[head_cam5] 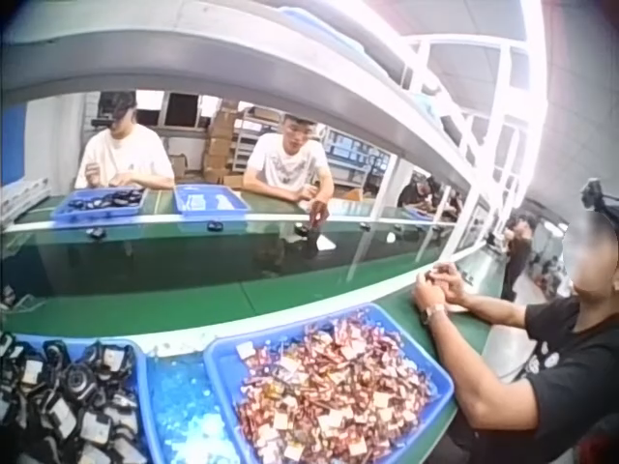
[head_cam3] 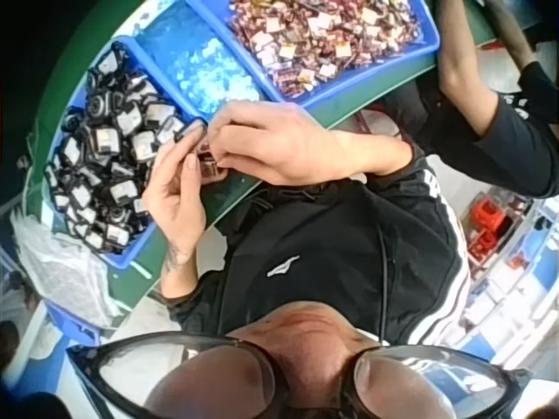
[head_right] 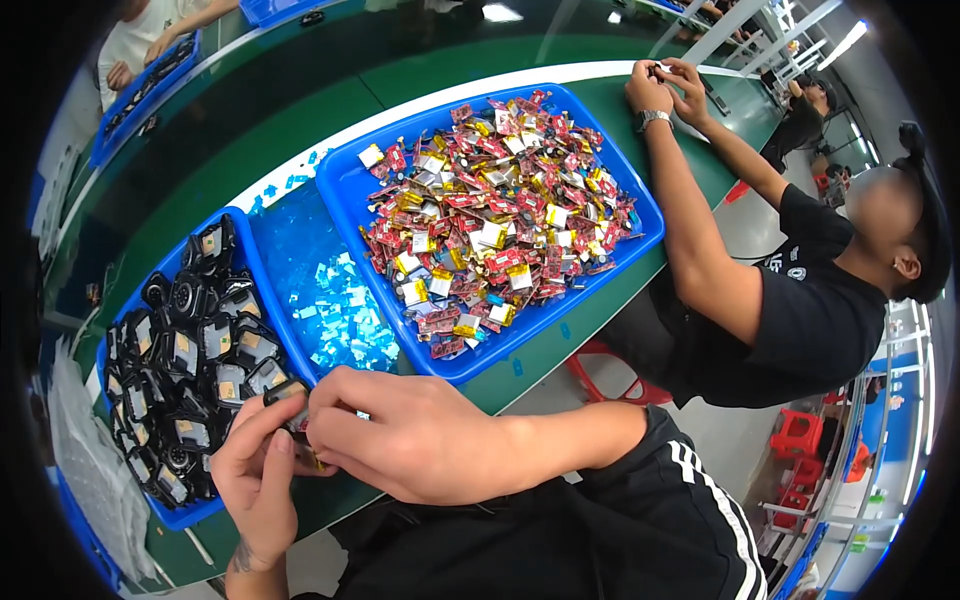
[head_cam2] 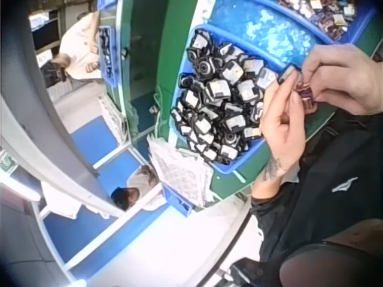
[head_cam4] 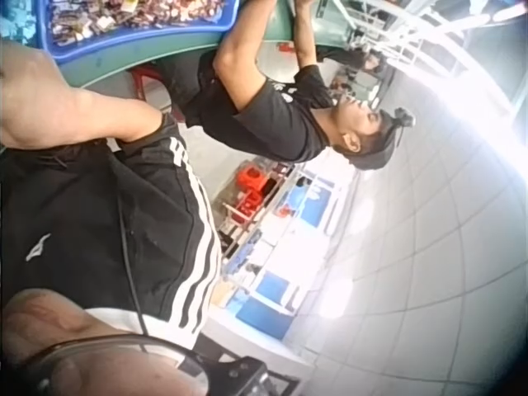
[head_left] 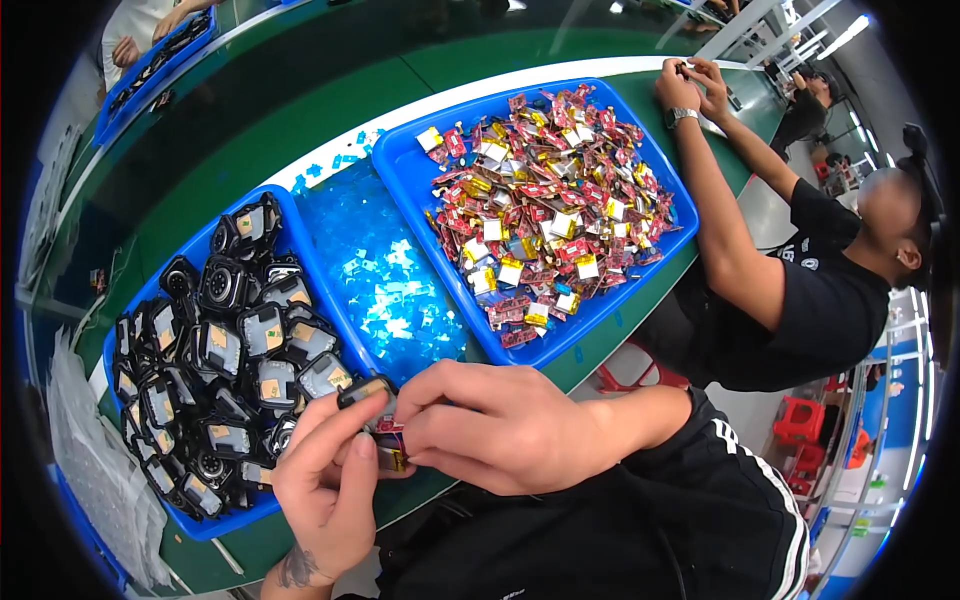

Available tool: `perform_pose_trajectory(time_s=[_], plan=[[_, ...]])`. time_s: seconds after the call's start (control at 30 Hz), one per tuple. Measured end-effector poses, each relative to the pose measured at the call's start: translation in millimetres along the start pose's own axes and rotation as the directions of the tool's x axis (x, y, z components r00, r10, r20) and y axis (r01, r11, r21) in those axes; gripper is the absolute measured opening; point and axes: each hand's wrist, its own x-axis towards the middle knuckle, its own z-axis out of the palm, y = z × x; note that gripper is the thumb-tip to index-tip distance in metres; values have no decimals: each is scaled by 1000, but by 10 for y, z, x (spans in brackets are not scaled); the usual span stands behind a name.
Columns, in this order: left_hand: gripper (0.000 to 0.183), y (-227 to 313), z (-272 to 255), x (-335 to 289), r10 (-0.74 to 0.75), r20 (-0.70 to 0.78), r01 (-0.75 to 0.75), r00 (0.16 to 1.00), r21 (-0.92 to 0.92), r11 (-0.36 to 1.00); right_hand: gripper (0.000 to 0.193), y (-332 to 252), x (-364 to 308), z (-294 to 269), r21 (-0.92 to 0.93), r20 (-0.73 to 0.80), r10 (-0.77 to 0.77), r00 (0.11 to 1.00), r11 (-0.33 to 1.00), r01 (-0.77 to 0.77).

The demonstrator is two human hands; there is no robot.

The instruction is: Assembling small electronic modules by connecting wires and components on an assembly line.

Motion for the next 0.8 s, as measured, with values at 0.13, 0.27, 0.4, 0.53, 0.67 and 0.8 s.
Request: perform_pose_trajectory(time_s=[0.13,0.27,0.4,0.53,0.67,0.8], plan=[[30,4,13,-7,-55,-34,54,998,-45,998,19,-24,6,-37,-73,103,7,995,997,1],[32,-29,-34,-2,-114,40,118,993,-93,989,21,3,-30,-36,-94,160,19,987,996,-4],[33,42,-29,-8,-210,20,209,977,-231,950,17,31,-4,26,-79,85,1,996,997,6],[36,23,-49,-58,-110,51,114,993,-84,990,8,38,83,25,219,60,142,988,964,-152],[34,-9,-74,58,55,103,-73,993,181,981,6,-9,4,-64,516,152,454,878,721,-463],[18,-60,-84,53,63,61,-72,996,173,982,7,-23,31,-47,618,188,496,848,611,-495]])
